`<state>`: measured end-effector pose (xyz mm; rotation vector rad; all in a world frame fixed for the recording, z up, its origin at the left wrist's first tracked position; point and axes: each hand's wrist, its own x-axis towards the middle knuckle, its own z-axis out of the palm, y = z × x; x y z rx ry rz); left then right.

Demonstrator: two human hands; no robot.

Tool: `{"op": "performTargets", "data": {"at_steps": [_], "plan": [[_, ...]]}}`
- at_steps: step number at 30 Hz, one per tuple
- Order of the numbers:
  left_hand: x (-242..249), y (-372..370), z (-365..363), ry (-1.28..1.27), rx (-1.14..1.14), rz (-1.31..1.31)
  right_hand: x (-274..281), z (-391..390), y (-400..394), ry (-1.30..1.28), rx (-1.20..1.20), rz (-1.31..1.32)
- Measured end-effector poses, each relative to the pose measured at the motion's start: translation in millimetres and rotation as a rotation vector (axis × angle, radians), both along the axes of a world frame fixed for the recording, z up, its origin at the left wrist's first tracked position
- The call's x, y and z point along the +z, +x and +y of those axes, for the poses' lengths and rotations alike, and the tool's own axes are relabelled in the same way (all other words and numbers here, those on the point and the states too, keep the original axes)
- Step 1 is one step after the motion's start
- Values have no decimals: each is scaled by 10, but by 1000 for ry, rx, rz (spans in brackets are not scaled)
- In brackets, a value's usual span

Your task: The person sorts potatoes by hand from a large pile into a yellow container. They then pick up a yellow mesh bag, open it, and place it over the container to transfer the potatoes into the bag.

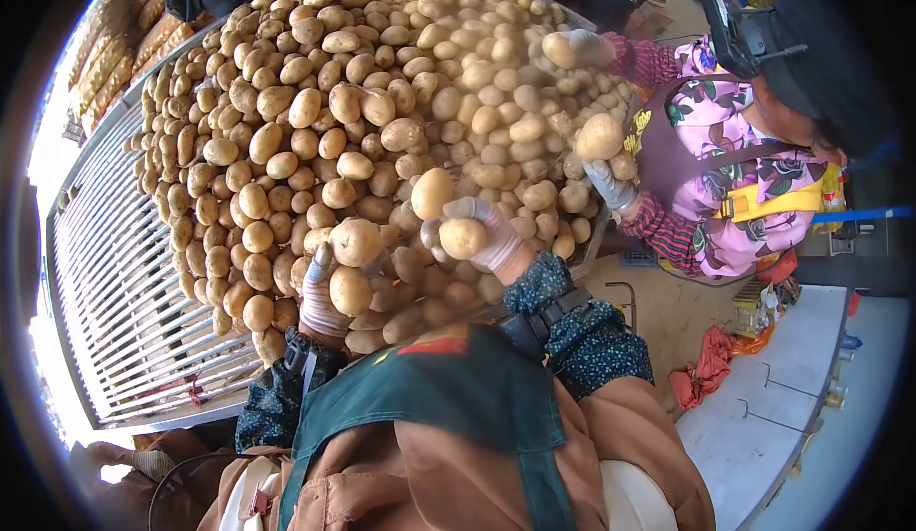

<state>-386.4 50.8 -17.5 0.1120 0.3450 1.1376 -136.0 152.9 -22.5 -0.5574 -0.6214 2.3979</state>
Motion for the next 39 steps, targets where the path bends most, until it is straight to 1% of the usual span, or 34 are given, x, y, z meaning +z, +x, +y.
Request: {"op": "performTargets", "data": {"at_steps": [2,4,6,7,9,10,11,12,14,15,18,19,22,23,25,26,28,30,31,32,33,34,36,38,39], "plan": [[-61,45,41,9,1,1,60,-85,-11,6,-31,105],[22,110,88,38,-10,-26,98,-144,32,4,-37,55],[-49,189,152,22,1,17,145,-223,76,1,-79,-18],[-63,231,162,13,3,40,103,-251,107,18,-72,1],[37,315,160,51,-119,-20,26,-295,175,60,-67,39],[105,385,160,68,-184,-51,23,-349,232,19,-111,42],[150,526,139,74,-109,-1,46,-429,298,-24,-156,44],[121,595,129,58,-149,21,46,-513,377,-69,-204,47],[18,772,115,23,-237,64,-10,-679,618,-69,-240,36],[-2,893,72,-47,-269,75,-56,-775,750,-71,-267,30],[251,1340,24,-20,-470,-75,-203,-1186,1153,-115,-404,62],[-14,1521,-5,-128,-438,11,-214,-1349,1304,-142,-432,78],[-50,1963,-118,-107,-634,140,-387,-2007,1786,-305,-639,-2],[151,2148,-189,-167,-707,141,-501,-2210,1870,-380,-779,-1],[-205,2384,-282,-134,-788,340,-938,-2638,2159,-505,-900,60],[-331,2492,-321,-112,-815,441,-1063,-2828,2285,-566,-948,93],[-261,2822,-396,-32,-965,260,-1040,-3115,2462,-665,-1095,39],[-79,3112,-481,-112,-1075,220,-1000,-3329,2604,-771,-1226,-22],[3,3304,-574,-146,-1088,211,-1064,-3402,2676,-783,-1271,-25],[-172,3415,-590,-143,-1111,256,-1197,-3464,2753,-792,-1316,-27],[-505,3511,-591,-139,-1133,301,-1332,-3510,2830,-801,-1360,-31],[-784,3624,-607,-133,-1153,344,-1502,-3548,2900,-758,-1370,-47],[-1039,3882,-684,-96,-1170,370,-1795,-3586,3023,-674,-1377,-86],[-1236,4100,-730,-82,-1155,403,-1686,-3471,3095,-703,-1433,-148],[-1445,4178,-738,-129,-1161,384,-1648,-3425,3133,-716,-1455,-176]]}}
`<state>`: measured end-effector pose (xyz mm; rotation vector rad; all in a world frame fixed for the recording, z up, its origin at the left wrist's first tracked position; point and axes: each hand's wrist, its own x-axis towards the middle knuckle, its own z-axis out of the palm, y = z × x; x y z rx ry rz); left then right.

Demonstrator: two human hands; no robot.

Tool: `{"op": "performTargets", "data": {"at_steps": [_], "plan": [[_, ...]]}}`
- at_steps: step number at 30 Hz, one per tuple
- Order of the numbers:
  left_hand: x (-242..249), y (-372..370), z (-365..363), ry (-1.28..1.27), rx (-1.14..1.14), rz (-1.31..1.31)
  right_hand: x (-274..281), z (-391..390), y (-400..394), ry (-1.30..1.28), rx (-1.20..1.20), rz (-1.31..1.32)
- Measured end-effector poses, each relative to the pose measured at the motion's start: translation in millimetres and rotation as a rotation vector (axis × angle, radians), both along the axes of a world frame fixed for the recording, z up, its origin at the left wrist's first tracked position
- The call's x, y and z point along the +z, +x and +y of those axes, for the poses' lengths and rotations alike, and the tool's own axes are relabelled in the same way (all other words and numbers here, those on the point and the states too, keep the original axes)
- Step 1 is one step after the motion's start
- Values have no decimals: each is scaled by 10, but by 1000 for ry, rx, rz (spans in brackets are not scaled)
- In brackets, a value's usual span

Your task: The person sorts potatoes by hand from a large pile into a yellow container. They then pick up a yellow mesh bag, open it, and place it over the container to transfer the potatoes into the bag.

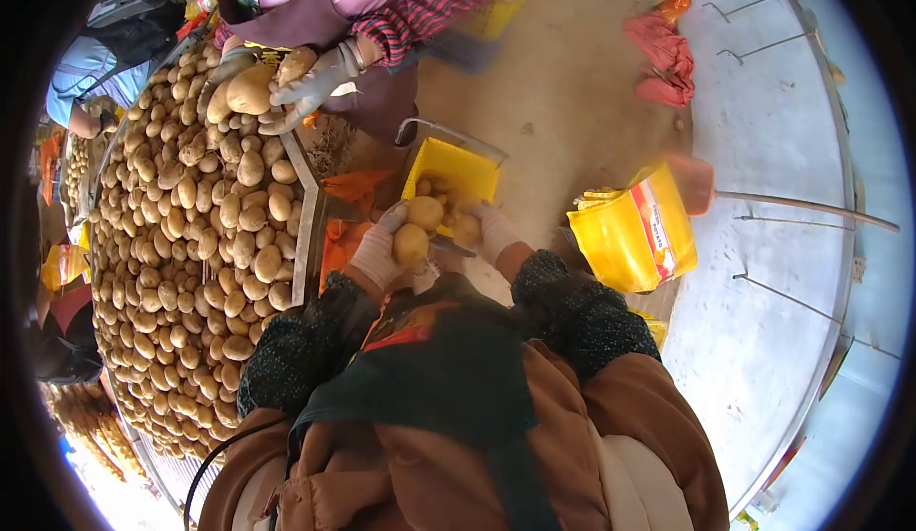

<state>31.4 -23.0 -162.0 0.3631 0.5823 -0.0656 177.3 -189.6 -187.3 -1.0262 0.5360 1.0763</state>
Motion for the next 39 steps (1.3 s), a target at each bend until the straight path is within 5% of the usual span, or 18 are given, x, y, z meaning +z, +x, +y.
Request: {"op": "performTargets", "data": {"at_steps": [3,5,7,9,12,15,17,20,23,27,30,31,33,39], "plan": [[-81,146,-27,-28,13,115,-549,-22,248,12,125,-97],[777,209,-120,118,67,321,-562,-140,378,-358,918,-1030],[699,47,-24,139,54,342,-795,-157,488,-562,1257,-1594],[574,-247,137,202,-30,236,-631,-18,395,-359,500,-436],[700,-737,346,418,35,214,-524,171,320,-475,540,-367],[1054,-1213,533,461,326,329,-420,425,154,-405,845,-325],[748,-1632,701,1245,343,390,91,628,-128,-214,979,-516],[702,-2139,871,1301,497,516,713,1105,-614,-30,1177,-918],[818,-2419,957,984,723,609,917,1575,-1067,281,1144,-1441],[980,-2754,1015,1302,673,772,1166,2156,-1498,485,1212,-2090],[1362,-2917,1144,1173,604,802,1225,2417,-1756,477,1455,-2558],[1461,-2937,1233,1112,584,793,1218,2482,-1780,501,1490,-2578],[953,-3150,1530,1557,343,968,1210,2657,-1815,548,1553,-2619],[1072,-2989,2012,1998,-226,1159,1448,3161,-1691,698,1732,-2725]]}}
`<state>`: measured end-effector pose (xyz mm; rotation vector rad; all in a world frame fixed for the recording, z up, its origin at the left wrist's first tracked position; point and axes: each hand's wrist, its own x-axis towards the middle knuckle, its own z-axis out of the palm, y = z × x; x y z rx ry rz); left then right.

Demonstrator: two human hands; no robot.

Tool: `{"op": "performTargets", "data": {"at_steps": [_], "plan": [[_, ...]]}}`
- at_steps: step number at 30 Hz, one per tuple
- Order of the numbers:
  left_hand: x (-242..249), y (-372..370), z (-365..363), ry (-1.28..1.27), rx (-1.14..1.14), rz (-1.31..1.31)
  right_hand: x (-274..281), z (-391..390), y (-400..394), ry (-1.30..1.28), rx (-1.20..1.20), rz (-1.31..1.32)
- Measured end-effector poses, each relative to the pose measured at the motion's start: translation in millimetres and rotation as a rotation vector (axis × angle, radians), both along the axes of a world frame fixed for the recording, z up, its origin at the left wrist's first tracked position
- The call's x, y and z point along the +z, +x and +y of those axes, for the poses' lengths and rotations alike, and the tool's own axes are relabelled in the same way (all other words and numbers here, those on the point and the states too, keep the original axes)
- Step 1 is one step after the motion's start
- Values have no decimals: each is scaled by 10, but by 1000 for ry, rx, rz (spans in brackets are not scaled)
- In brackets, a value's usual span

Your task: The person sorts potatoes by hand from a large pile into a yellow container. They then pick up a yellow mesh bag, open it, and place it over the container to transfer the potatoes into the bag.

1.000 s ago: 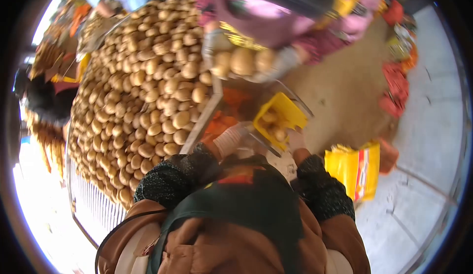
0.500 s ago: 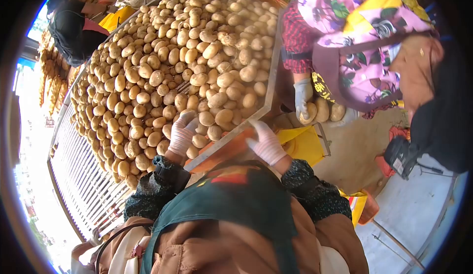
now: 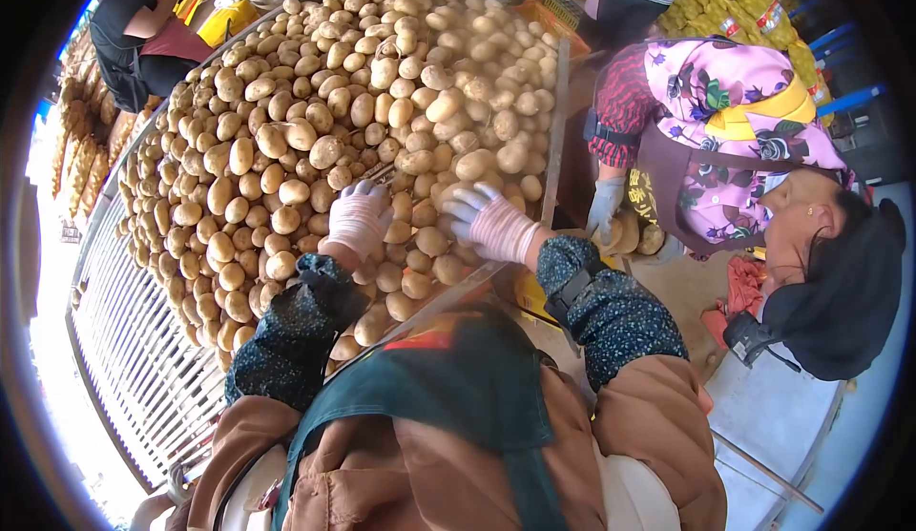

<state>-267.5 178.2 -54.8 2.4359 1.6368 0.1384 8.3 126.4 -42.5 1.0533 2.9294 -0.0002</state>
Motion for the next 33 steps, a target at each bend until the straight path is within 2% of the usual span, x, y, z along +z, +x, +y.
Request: {"op": "performTargets", "data": {"at_steps": [2,3,5,6,9,12,13,16,18,20,21,24,25,28,33], "plan": [[85,143,67,-107,-36,182,38,205,-15,-25,-17,-56],[278,198,94,-173,-89,276,11,338,-7,25,-28,-112],[552,304,154,-310,-166,434,-129,672,15,180,-82,-67],[531,306,204,-307,-173,445,-236,857,18,257,-146,-36],[278,322,339,-298,-166,443,-13,1162,104,164,-629,82],[285,332,399,-341,-219,464,9,1291,222,236,-888,302],[233,321,385,-327,-195,416,75,1233,166,294,-883,499],[-7,321,414,-309,-153,361,-45,949,167,125,-833,578],[63,296,472,-420,-185,294,-79,580,86,-18,-799,441],[202,280,504,-476,-213,248,-202,290,-11,56,-853,344],[262,259,504,-477,-220,237,-280,230,23,179,-778,281],[257,243,487,-450,-234,216,-467,246,-20,155,-856,115],[236,244,478,-435,-240,208,-313,318,-153,30,-941,23],[-48,137,474,-312,-248,88,-415,656,-190,-220,-1091,-64],[-261,150,524,-388,-213,77,-489,803,-177,-197,-1036,-69]]}}
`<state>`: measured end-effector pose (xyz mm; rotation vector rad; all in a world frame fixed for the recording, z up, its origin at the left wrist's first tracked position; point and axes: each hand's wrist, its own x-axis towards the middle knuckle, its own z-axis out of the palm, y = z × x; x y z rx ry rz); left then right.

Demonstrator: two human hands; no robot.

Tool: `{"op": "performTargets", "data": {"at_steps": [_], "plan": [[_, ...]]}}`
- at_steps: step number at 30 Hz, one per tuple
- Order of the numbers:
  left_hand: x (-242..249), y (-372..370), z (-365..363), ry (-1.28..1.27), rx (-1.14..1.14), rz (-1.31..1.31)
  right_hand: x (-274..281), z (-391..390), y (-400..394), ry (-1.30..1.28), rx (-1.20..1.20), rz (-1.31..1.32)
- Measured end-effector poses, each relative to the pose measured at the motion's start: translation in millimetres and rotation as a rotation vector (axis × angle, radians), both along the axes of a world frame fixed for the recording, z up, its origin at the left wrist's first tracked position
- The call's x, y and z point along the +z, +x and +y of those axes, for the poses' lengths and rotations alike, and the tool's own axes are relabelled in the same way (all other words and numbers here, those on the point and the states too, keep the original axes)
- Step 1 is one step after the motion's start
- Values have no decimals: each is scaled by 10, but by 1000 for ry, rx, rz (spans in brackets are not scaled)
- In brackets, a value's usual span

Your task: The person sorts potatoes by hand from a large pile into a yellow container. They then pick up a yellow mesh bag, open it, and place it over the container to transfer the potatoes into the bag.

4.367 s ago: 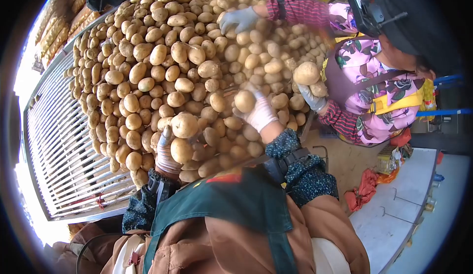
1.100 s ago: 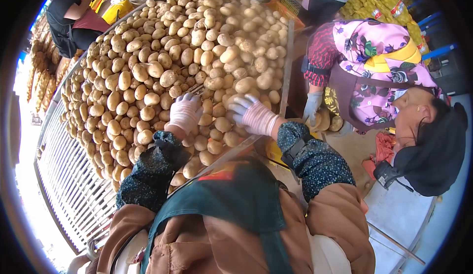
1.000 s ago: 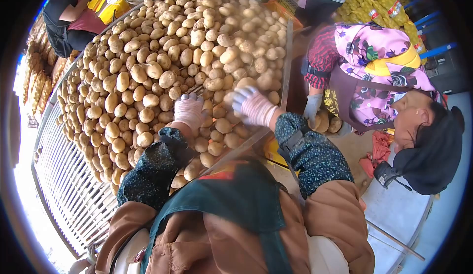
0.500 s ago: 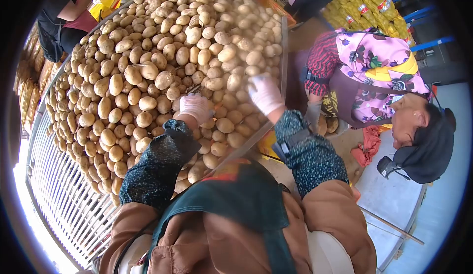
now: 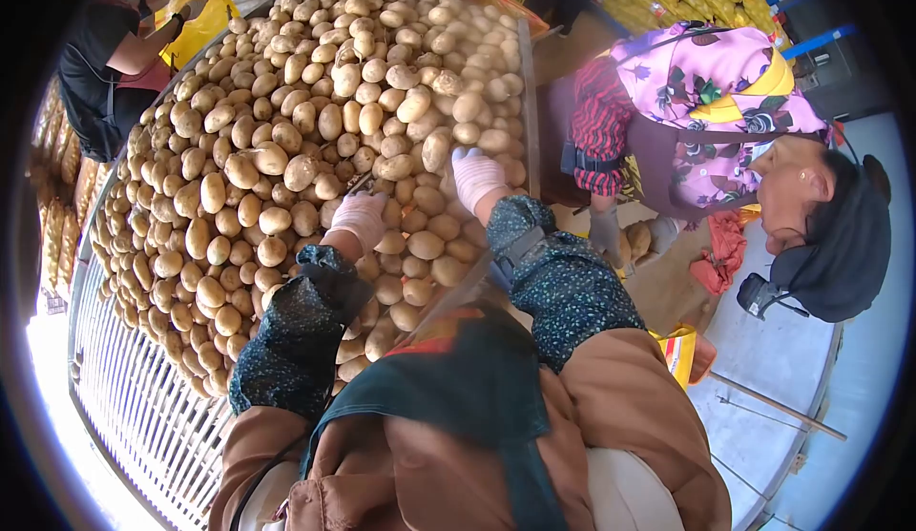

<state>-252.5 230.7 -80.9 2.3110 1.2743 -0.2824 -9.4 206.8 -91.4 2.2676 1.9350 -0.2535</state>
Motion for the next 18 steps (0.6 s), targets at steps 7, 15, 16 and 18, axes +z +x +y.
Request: {"op": "performTargets", "data": {"at_steps": [7,15,16,18], "plan": [[634,-488,-272,-599,687,-1050,166,-508,341,476,-56,592],[134,-839,-464,-95,514,-1098,343,-1054,178,120,-790,2242],[119,-815,-444,-51,511,-995,140,-830,241,86,-798,2064],[222,-750,-488,-82,535,-938,-23,-687,150,66,-457,1356]]}}
